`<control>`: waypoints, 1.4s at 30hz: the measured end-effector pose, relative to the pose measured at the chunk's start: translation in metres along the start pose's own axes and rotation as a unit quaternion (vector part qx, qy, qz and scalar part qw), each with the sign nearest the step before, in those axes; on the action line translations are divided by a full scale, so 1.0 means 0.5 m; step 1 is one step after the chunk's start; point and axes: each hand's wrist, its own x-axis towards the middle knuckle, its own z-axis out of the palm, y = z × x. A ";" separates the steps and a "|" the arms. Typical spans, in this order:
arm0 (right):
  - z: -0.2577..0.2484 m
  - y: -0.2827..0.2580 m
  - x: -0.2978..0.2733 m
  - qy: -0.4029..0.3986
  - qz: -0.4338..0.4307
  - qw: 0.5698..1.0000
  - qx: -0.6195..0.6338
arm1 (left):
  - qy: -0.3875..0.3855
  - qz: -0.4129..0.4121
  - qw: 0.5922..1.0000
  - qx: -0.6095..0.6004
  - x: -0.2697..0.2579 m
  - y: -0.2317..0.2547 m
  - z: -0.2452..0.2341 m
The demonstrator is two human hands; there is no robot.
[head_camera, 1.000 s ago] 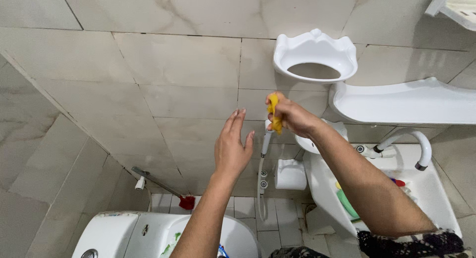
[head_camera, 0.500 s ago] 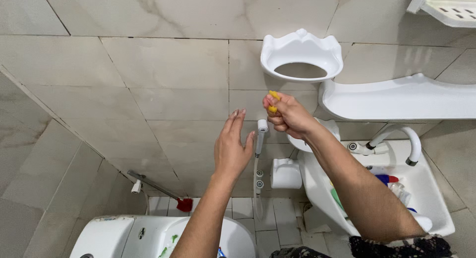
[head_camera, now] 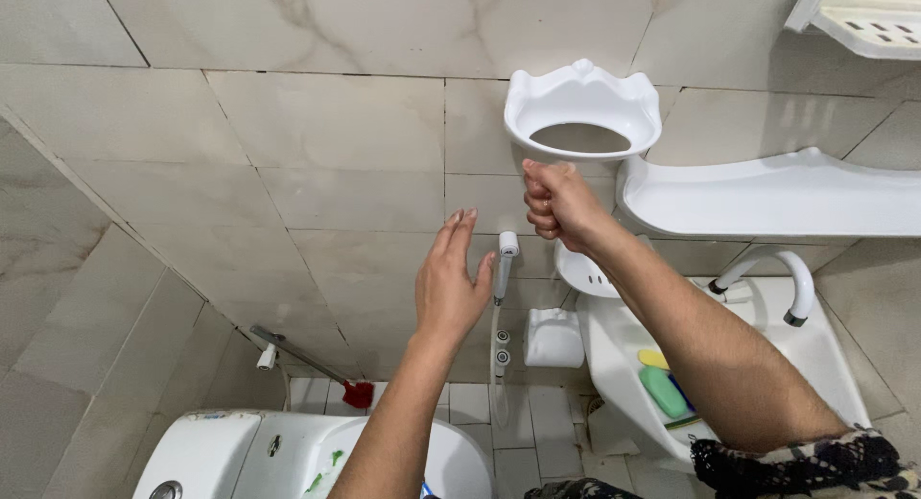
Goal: The person wipes several white plastic bathroom accessories mounted on the wall, including a long shelf, a round holder, and a small soap dish, using a yellow sponge. They then rinse a white plastic cup under the faucet and place it into the round holder. Finally, they wipe a blue cleaning bottle and a white deodorant stick before placing them on the shelf.
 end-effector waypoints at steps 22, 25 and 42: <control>-0.338 0.069 -0.143 0.281 -0.124 0.835 -0.457 | -0.034 0.069 0.997 -0.031 0.045 0.080 0.184; -0.439 0.048 -0.138 0.358 -0.235 0.748 -0.507 | -0.053 0.051 0.997 -0.032 0.057 0.099 0.217; -0.445 0.130 -0.026 0.254 -0.283 0.752 -0.538 | -0.091 -0.020 0.995 0.041 0.091 0.087 0.264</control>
